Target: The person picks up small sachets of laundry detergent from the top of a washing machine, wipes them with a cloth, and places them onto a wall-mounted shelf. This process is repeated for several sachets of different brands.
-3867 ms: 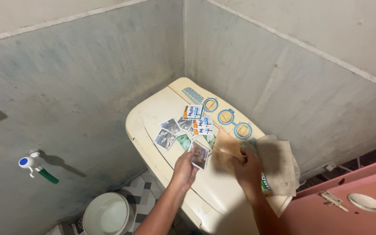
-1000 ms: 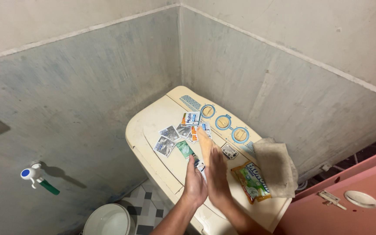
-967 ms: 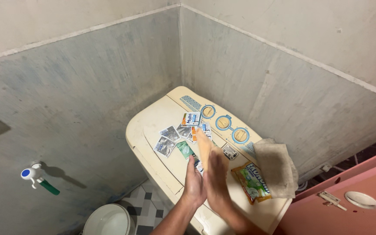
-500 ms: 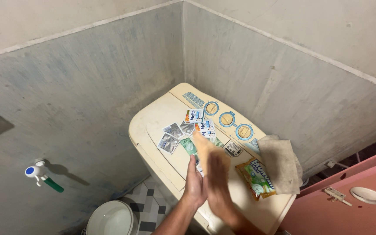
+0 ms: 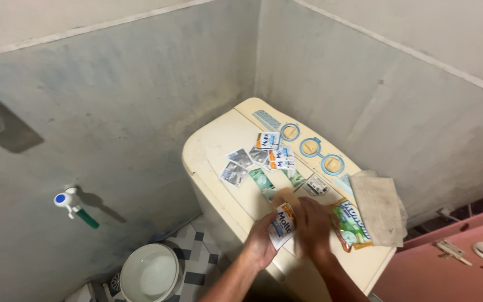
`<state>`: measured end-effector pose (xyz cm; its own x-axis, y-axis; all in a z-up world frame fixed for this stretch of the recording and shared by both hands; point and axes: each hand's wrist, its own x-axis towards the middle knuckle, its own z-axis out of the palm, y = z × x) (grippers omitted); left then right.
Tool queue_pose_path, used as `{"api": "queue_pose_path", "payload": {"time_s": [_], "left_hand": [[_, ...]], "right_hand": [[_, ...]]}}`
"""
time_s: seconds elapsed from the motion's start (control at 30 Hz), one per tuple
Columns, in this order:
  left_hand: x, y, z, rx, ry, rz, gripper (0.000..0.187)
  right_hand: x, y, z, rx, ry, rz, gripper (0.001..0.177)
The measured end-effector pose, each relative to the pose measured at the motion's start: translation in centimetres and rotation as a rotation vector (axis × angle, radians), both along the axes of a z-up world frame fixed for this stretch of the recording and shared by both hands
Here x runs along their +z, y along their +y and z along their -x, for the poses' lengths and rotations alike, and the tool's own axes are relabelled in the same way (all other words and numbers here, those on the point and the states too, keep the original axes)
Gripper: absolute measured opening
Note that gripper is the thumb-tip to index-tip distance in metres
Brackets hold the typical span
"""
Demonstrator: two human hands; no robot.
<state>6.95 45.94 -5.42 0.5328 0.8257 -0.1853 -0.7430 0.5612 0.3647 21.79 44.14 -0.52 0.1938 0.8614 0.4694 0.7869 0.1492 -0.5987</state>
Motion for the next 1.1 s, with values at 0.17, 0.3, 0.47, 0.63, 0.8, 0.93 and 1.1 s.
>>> {"api": "queue_pose_path", "payload": {"time_s": [0.17, 0.3, 0.47, 0.63, 0.8, 0.93, 1.1], "left_hand": [[2.4, -0.3, 3.9, 0.164, 0.147, -0.006, 0.032], [5.1, -1.7, 5.8, 0.325, 0.279, -0.077, 0.027], [7.3, -4.4, 7.9, 0.62, 0.31, -0.026, 0.02], [7.2, -8.6, 10.2, 0.949, 0.23, -0.016, 0.014], [6.3, -14.4, 11.0, 1.173, 0.271, 0.065, 0.014], [4.5, -19.9, 11.8, 1.343, 0.408, 0.132, 0.014], [3.4, -28.0, 13.7, 1.563, 0.445, 0.195, 0.012]], "right_hand": [[1.7, -2.3, 0.5, -0.119, -0.354, -0.111, 0.027], [1.3, -2.1, 1.8, 0.052, -0.19, -0.249, 0.026], [-0.2, -1.3, 6.5, 0.505, 0.88, 0.513, 0.035], [-0.2, -3.4, 11.3, 0.726, 1.092, 0.98, 0.024], [-2.1, -5.2, 13.5, 0.944, 1.012, 1.061, 0.017], [-3.7, -6.7, 16.3, 1.008, 1.013, 1.075, 0.013], [-3.6, -12.1, 21.0, 1.159, 0.91, 1.143, 0.014]]}}
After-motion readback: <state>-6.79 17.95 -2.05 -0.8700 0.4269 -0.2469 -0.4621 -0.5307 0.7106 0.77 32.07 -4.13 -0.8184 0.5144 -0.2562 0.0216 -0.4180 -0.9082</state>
